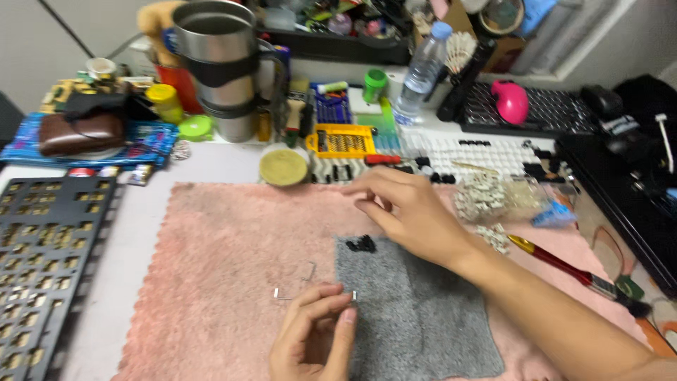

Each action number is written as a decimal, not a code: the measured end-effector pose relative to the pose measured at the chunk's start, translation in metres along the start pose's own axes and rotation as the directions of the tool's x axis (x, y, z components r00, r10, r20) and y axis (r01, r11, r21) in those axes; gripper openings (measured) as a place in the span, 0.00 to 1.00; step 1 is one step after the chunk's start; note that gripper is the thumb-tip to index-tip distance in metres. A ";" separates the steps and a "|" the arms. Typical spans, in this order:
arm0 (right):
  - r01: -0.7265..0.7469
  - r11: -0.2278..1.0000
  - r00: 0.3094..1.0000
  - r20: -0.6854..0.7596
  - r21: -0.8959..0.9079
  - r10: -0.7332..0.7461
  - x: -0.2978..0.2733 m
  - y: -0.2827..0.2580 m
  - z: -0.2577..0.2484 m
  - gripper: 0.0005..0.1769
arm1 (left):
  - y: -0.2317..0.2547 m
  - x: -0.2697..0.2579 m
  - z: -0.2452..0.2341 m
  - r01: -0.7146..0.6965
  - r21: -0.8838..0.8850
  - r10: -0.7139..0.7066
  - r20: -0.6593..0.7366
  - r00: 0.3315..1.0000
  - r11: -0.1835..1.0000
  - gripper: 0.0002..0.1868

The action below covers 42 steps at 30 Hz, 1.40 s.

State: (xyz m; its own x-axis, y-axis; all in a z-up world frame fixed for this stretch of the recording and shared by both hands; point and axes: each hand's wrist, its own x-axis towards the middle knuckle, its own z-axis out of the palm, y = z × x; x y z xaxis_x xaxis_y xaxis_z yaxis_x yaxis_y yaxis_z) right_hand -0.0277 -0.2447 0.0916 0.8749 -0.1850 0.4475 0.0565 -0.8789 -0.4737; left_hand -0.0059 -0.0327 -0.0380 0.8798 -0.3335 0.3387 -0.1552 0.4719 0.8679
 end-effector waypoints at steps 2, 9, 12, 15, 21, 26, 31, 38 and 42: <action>0.017 0.998 1.000 0.015 -0.056 -0.016 -0.022 0.002 -0.022 0.10 | 0.000 0.000 -0.004 0.001 0.041 -0.002 0.020 1.000 0.999 0.08; -0.320 0.934 0.914 0.206 -0.160 0.349 -0.094 0.034 -0.073 0.11 | 0.000 -0.002 -0.013 -0.028 0.154 0.010 0.113 0.994 0.988 0.07; -0.348 0.911 0.895 0.210 -0.223 0.393 -0.117 0.055 -0.075 0.12 | -0.009 -0.006 -0.019 -0.024 0.198 0.000 0.119 0.993 0.980 0.07; -0.370 0.907 0.894 0.187 -0.201 0.406 -0.128 0.063 -0.072 0.10 | -0.010 -0.008 -0.021 -0.045 0.192 0.021 0.120 0.992 0.980 0.09; -0.523 0.818 0.815 0.141 -0.239 0.562 -0.134 0.069 -0.060 0.14 | 0.026 0.002 -0.007 0.021 0.179 -0.028 0.039 0.999 0.984 0.07; -0.512 0.799 0.809 0.135 -0.315 0.571 -0.125 0.043 -0.061 0.16 | 0.061 0.034 -0.024 0.029 0.432 -0.064 0.068 0.996 0.901 0.08; -0.365 0.902 0.895 0.180 -0.231 0.408 -0.118 0.025 -0.042 0.19 | 0.069 0.060 -0.050 -0.235 0.736 0.018 0.290 0.957 0.635 0.11; -0.242 0.966 0.906 0.335 -0.088 0.258 -0.090 0.009 -0.014 0.10 | 0.060 0.069 -0.055 -0.368 0.758 0.041 0.412 0.910 0.539 0.12; -0.194 0.974 0.941 0.259 -0.113 0.217 -0.071 0.008 -0.006 0.18 | 0.051 0.069 -0.061 -0.397 0.730 0.070 0.435 0.898 0.557 0.10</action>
State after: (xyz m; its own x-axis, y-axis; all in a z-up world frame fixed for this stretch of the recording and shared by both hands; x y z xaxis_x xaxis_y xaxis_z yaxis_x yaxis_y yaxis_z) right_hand -0.0928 -0.2411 0.0607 0.9602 -0.2512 0.1220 -0.1690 -0.8704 -0.4624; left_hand 0.0738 0.0181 0.0076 0.5836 -0.6215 0.5226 -0.7633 -0.2004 0.6141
